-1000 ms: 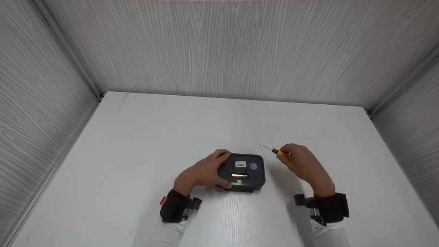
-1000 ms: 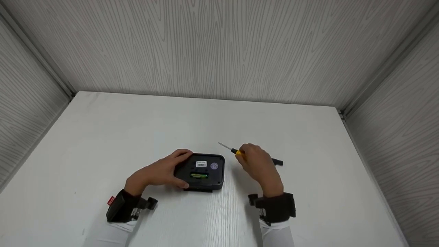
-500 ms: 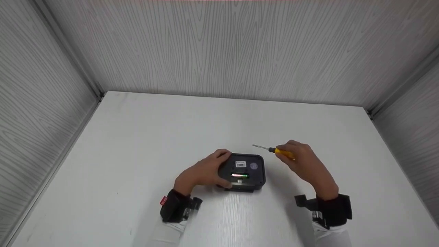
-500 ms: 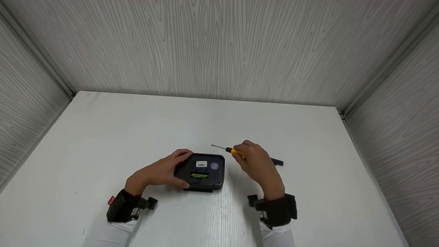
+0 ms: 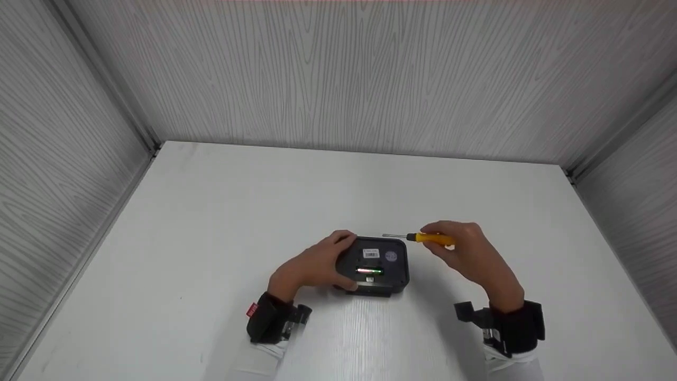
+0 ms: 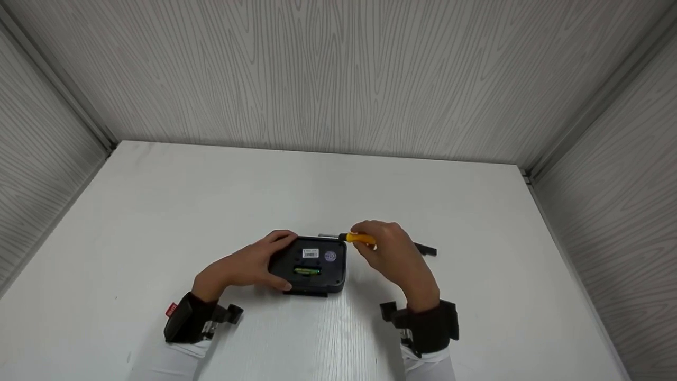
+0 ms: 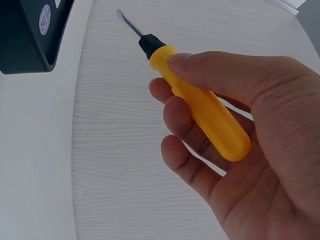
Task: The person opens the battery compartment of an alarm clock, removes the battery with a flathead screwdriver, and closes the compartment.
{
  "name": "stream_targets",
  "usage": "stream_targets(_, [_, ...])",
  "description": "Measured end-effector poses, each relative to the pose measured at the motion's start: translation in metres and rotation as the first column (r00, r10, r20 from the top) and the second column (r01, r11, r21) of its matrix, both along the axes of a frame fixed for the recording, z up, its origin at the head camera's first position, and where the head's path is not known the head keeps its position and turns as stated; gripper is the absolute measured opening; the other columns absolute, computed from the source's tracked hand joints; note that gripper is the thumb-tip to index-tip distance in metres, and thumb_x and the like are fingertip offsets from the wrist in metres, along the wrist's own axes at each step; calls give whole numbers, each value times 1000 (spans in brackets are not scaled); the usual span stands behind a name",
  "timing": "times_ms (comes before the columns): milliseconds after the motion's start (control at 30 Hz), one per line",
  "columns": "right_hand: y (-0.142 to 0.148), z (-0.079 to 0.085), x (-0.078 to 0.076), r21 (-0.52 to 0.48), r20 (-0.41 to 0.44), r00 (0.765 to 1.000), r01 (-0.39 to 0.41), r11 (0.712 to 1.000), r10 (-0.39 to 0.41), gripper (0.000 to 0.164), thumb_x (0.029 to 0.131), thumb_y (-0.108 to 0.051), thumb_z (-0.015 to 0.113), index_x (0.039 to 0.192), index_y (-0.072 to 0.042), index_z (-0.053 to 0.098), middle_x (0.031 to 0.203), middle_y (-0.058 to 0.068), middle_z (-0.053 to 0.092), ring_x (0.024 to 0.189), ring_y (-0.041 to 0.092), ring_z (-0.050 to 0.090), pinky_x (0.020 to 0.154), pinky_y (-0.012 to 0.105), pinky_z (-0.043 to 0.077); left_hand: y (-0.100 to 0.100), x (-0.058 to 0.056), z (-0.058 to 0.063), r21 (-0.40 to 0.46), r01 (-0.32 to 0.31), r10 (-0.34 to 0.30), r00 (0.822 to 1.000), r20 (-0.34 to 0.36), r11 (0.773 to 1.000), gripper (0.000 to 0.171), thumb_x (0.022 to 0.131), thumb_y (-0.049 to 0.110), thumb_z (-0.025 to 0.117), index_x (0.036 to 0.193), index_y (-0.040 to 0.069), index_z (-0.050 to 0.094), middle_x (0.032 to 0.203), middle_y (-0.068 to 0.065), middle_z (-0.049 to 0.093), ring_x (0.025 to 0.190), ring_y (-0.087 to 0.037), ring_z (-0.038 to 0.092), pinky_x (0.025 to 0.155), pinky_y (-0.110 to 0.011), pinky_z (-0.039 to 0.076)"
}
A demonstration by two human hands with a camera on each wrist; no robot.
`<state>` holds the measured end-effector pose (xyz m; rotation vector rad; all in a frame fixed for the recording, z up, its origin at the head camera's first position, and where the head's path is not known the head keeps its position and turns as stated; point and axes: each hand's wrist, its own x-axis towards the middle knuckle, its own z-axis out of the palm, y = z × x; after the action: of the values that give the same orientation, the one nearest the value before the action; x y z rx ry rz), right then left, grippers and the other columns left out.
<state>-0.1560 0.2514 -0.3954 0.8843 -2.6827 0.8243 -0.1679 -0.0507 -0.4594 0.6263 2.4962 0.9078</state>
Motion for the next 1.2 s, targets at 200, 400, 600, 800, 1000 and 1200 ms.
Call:
stream_targets(200, [-6,4,3,-32,-6,1000,-20,999,20,23,76,2,78,96,-9,75,94,-1,73,84,12,66,75,29,58,0,-1,0,-6,-5,5,1000,6,1000,102,72,45,80,155,19,26,158,6,25,140,-20,35,110,-43,38])
stream_targets(400, [-9,5,4,-52,-70,996,-50,997,47,23,73,4,80,91,-10,74,93,0,68,83,11,65,75,25,58,0,-1,-1,-12,-5,5,1000,2,1000,102,72,45,80,155,19,26,158,6,24,141,-20,35,110,-43,38])
stream_targets(600, [-13,7,6,-39,-66,996,-62,997,60,23,74,3,80,93,-10,74,94,0,69,84,11,65,75,26,58,0,-1,-1,-24,-15,15,1000,13,1000,101,72,45,80,155,22,26,159,7,24,141,-20,34,111,-44,37])
stream_targets(800, [-15,8,7,-42,-50,994,-94,995,92,24,73,4,80,91,-10,72,92,-2,71,84,11,65,76,28,58,0,0,1,-24,-13,13,1000,9,1000,100,73,44,79,155,21,27,158,6,25,140,-20,35,110,-43,38])
stream_targets(1000, [-19,9,9,-48,-20,990,-143,989,142,19,76,7,77,88,-8,72,90,-1,69,83,11,64,75,29,57,0,0,1,-22,-8,8,1000,-3,1000,101,73,44,80,155,18,27,158,5,25,139,-19,36,110,-42,38])
stream_targets(1200, [-26,9,11,4,42,988,-148,989,148,17,79,7,73,88,-8,73,91,0,69,84,11,65,75,30,57,1,1,2,-19,-14,14,1000,8,1000,101,73,44,80,155,19,26,158,6,24,139,-19,35,110,-42,38])
